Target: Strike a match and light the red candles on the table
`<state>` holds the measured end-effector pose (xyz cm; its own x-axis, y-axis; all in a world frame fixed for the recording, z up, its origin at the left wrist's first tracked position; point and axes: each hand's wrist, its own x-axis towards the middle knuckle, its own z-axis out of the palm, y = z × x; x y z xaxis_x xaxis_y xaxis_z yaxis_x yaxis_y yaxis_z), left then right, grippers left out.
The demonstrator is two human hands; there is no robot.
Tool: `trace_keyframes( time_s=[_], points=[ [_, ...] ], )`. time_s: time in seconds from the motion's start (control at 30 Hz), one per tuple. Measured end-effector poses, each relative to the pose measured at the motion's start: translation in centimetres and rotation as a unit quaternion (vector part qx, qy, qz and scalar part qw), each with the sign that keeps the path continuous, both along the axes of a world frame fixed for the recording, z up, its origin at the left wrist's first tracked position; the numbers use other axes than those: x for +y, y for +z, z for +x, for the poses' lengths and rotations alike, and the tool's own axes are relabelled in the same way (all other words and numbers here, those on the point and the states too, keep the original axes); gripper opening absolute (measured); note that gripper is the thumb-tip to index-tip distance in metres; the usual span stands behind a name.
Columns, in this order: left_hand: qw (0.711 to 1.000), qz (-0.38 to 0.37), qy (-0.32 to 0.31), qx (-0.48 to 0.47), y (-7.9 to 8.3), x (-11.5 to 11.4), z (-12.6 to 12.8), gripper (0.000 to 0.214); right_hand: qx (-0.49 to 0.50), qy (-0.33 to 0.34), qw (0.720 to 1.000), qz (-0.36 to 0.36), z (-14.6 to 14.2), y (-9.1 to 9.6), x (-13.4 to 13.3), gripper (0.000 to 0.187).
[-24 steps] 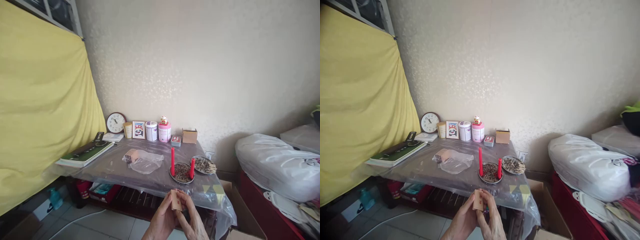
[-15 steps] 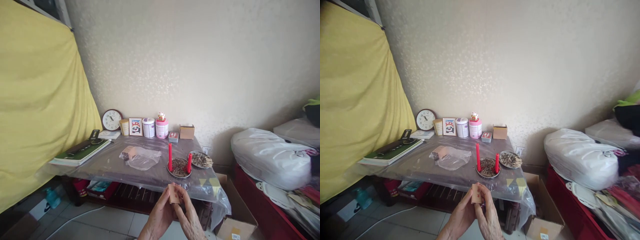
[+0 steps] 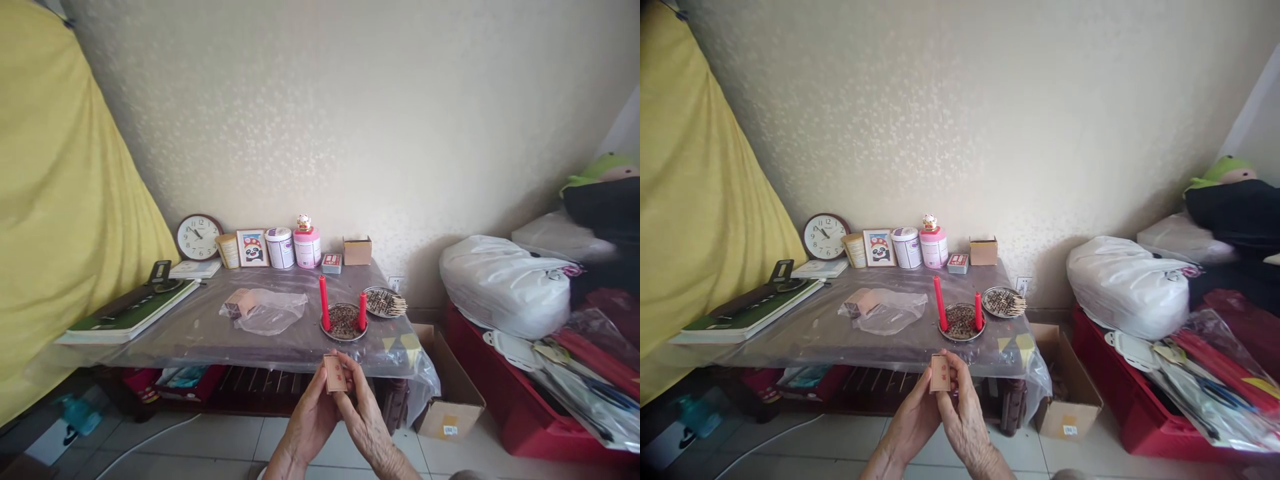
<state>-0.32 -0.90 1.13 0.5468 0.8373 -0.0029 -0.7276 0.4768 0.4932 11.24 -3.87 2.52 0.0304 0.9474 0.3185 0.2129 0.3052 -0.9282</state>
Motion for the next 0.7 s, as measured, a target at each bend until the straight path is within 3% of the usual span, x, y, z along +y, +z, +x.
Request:
trace_keyframes(
  time_s=[0.37, 0.47, 0.6, 0.7],
  points=[
    [1.000, -0.013, 0.011, 0.005, -0.4, 0.1, 0.1, 0.038, 0.069, 0.002, 0.997, -0.045, -0.4, 0.0, -0.3, 0.047],
    [1.000, -0.016, 0.022, 0.011, -0.1, 0.0, 0.0, 0.035, 0.063, 0.048, 0.995, -0.062, 0.4, 0.3, 0.1, 0.053],
    [0.999, -0.035, 0.016, 0.021, 0.1, -0.1, -0.4, 0.028, 0.118, 0.138, 0.978, -0.103, 2.8, 1.4, 1.0, 0.078],
    [0.999, -0.039, 0.001, 0.030, 0.1, -0.3, -0.5, 0.032, 0.152, 0.135, 0.972, -0.121, 4.6, 2.3, 1.3, 0.065]
  ],
)
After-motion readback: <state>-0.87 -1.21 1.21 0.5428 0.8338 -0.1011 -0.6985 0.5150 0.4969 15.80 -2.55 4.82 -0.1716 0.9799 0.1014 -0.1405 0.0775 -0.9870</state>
